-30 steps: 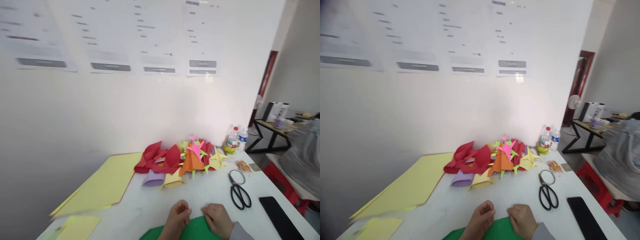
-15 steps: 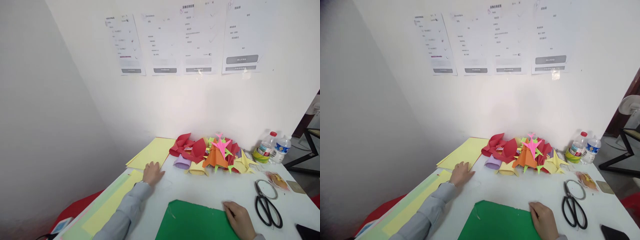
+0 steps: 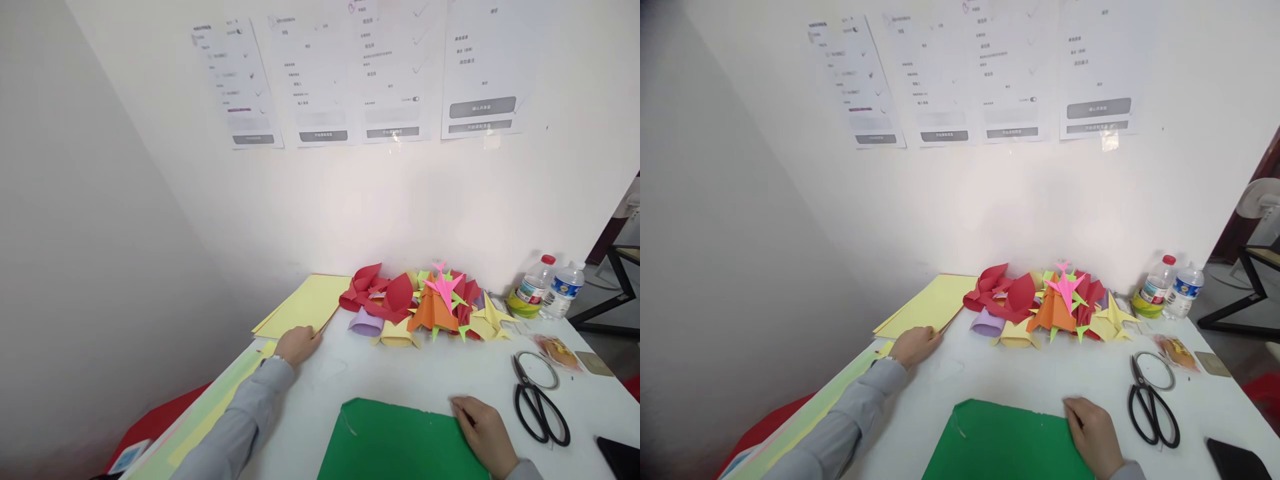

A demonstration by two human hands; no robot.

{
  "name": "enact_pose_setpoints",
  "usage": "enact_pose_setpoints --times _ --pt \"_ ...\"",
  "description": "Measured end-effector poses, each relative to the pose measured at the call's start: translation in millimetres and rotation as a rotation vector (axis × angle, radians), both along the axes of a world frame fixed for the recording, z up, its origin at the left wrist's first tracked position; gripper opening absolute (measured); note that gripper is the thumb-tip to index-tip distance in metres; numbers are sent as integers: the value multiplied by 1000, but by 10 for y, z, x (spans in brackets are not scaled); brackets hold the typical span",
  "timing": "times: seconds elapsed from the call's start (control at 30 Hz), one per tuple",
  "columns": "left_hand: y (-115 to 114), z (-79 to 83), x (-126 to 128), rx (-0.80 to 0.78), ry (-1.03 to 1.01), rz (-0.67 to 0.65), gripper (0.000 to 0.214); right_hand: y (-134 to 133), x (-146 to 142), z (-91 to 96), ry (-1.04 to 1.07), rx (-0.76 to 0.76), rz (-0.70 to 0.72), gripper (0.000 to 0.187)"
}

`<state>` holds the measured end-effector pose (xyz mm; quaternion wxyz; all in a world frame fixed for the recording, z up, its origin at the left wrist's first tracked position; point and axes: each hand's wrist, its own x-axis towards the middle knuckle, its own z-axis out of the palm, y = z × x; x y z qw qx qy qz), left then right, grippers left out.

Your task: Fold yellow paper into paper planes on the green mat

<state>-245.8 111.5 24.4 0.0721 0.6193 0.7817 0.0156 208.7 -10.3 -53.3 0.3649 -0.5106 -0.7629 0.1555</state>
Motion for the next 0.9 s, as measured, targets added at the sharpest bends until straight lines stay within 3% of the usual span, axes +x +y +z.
enact_pose_setpoints --times 0.27,0.4,0.5,0.63,0.73,0.8,0.9 --pt "-20 139 -171 56 -72 -33 34 3 21 -19 10 -25 -56 34" --pt "-54 103 -273 132 -110 -72 33 19 45 -7 1 -58 -95 34" --pt "-94 18 -349 213 -123 -95 28 58 -99 161 -59 -157 -85 34" --pt "-134 -175 -437 345 -142 -59 41 168 -744 587 -199 -256 117 32" --pt "-122 -327 -505 407 -172 -17 30 364 -1477 838 -354 -250 314 27" --pt "-101 -405 -546 434 -199 -20 26 578 -1985 903 -464 -178 435 23" --pt "-73 -476 -588 470 -234 -38 32 977 -2672 882 -529 -125 470 23"
